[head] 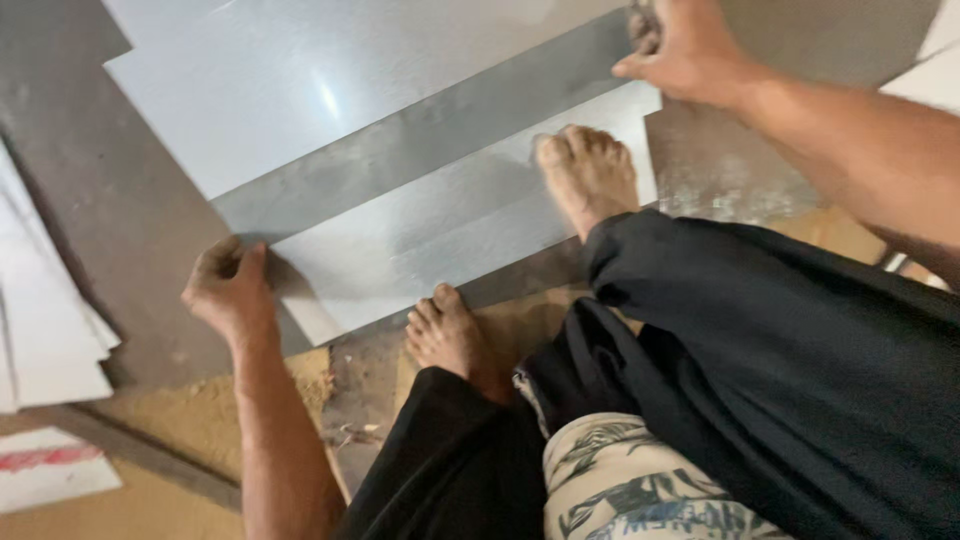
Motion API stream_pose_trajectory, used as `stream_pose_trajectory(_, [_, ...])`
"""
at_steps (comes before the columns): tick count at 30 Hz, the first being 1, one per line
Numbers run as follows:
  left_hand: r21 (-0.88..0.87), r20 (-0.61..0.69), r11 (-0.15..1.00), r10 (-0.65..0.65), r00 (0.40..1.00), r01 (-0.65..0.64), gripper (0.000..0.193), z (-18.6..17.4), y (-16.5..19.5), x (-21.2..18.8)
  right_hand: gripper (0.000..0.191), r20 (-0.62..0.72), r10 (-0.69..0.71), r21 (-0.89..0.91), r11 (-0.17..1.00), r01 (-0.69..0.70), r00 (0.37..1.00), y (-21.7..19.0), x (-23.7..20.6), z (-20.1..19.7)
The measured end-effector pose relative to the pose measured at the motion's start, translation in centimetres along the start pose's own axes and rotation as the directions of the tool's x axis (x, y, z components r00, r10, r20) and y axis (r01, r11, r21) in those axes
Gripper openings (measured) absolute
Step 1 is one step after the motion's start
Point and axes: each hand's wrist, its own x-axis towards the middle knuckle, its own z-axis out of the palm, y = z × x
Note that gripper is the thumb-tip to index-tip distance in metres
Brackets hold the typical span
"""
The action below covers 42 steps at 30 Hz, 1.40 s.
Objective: The person sits on the floor, lays a long metal strip across a galvanized sheet as a straightedge, and scribes a line along it. They then bend the sheet over the strip and fold it back and forth to snap off a cut strip, repeating the marking and bending on further sheets.
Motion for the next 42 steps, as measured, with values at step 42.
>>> stream_pose_trajectory(42, [0.163,0.03,0.985,-0.066,0.997,0.06,0.021,1.0,0.5,-0.6,0.042,0.027,0.144,-0.016,0.989,-0.144,0.989,-1.4,0.9,-1.4])
